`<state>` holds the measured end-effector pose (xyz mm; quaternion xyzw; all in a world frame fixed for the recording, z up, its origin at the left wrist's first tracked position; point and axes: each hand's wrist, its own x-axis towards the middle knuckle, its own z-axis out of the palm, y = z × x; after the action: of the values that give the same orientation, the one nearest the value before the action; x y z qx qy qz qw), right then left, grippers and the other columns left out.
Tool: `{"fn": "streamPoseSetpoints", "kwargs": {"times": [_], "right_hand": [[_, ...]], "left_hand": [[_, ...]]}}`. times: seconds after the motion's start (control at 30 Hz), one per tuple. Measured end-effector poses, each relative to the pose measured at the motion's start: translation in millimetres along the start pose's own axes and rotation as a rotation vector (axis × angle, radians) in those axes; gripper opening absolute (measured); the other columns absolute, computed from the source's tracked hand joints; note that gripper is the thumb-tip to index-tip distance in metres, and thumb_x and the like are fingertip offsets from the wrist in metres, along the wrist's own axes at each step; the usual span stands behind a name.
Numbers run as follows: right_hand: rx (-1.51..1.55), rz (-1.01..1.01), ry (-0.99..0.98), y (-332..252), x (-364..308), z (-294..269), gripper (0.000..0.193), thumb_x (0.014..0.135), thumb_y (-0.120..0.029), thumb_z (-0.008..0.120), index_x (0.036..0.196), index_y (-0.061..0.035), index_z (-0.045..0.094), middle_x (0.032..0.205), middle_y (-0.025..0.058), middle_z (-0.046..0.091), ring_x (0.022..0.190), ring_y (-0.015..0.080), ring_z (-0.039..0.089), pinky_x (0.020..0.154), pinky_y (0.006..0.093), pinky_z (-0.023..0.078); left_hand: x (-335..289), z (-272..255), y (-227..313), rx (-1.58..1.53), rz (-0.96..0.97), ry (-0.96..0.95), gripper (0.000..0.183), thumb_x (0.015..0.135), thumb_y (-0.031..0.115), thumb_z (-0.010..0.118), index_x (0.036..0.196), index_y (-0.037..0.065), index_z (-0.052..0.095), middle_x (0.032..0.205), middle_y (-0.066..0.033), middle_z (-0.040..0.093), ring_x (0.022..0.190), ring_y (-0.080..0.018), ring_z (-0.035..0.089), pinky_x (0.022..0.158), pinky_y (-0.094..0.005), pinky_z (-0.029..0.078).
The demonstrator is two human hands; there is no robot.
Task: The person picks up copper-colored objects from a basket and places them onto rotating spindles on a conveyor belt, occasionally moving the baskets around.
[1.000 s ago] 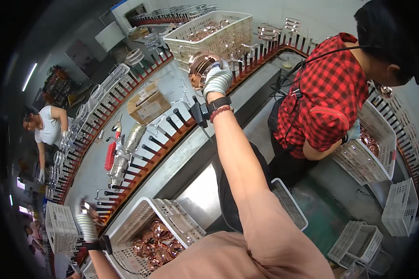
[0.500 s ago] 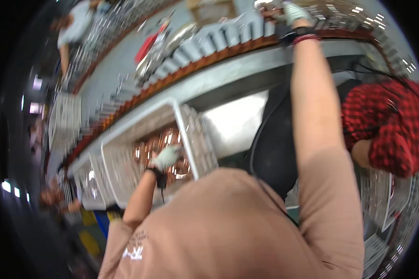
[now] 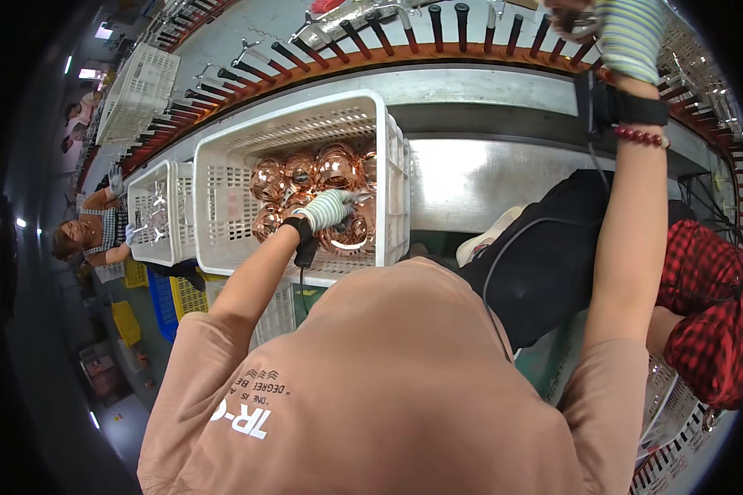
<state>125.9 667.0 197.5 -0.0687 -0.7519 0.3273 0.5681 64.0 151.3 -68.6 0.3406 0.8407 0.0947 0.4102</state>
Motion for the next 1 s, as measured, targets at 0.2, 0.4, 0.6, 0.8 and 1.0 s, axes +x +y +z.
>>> {"fn": "streamPoseSetpoints", "kwargs": {"times": [0.2, 0.4, 0.6, 0.8, 1.0], "right_hand": [[0.119, 0.511, -0.712, -92, -59, 51, 0.029, 0.102, -0.014, 0.045, 0.121, -0.0014, 0.063, 0.107, 0.0068, 0.069, 0.095, 0.0151, 0.065, 0.087, 0.0281, 0.053], [0.384, 0.157, -0.92, -86, -137, 102, 0.029, 0.094, -0.011, 0.053, 0.12, -0.004, 0.065, 0.107, 0.018, 0.072, 0.095, 0.0316, 0.07, 0.082, 0.0403, 0.056], [-0.112, -0.005, -0.971, -108, -184, 122, 0.035, 0.093, -0.017, 0.061, 0.126, -0.0055, 0.062, 0.113, 0.0218, 0.069, 0.102, 0.0381, 0.068, 0.085, 0.0402, 0.055], [0.056, 0.076, -1.264, -120, -178, 118, 0.062, 0.081, -0.016, 0.076, 0.137, -0.0064, 0.053, 0.121, 0.0198, 0.067, 0.113, 0.0346, 0.065, 0.095, 0.0394, 0.053], [0.117, 0.076, -1.319, -116, -159, 103, 0.061, 0.09, -0.022, 0.069, 0.145, -0.0115, 0.048, 0.132, 0.0212, 0.061, 0.122, 0.0377, 0.059, 0.104, 0.0427, 0.047]], "left_hand": [[6, -27, -13, -0.572, -0.098, 0.097, 0.038, 0.092, 0.021, 0.069, 0.123, 0.0, 0.065, 0.088, -0.0125, 0.074, 0.075, -0.0215, 0.072, 0.07, -0.0322, 0.058], [-43, -126, 66, -1.444, 0.182, 0.236, 0.053, 0.092, 0.035, 0.072, 0.131, 0.001, 0.055, 0.121, -0.0122, 0.065, 0.099, -0.0225, 0.069, 0.084, -0.0376, 0.059], [-74, -166, 148, -1.379, 0.41, 0.044, 0.069, 0.097, 0.058, 0.056, 0.137, 0.002, 0.054, 0.121, -0.0101, 0.067, 0.113, -0.0214, 0.065, 0.105, -0.0403, 0.049], [-82, -153, 146, -0.824, 0.265, 0.162, 0.036, 0.089, 0.03, 0.073, 0.11, 0.001, 0.067, 0.094, -0.003, 0.071, 0.082, -0.0095, 0.067, 0.076, -0.0273, 0.054], [-50, -125, 49, -1.274, 0.09, 0.11, 0.031, 0.089, 0.013, 0.07, 0.116, -0.002, 0.062, 0.092, -0.0071, 0.069, 0.08, -0.0173, 0.07, 0.08, -0.0338, 0.059]]}}
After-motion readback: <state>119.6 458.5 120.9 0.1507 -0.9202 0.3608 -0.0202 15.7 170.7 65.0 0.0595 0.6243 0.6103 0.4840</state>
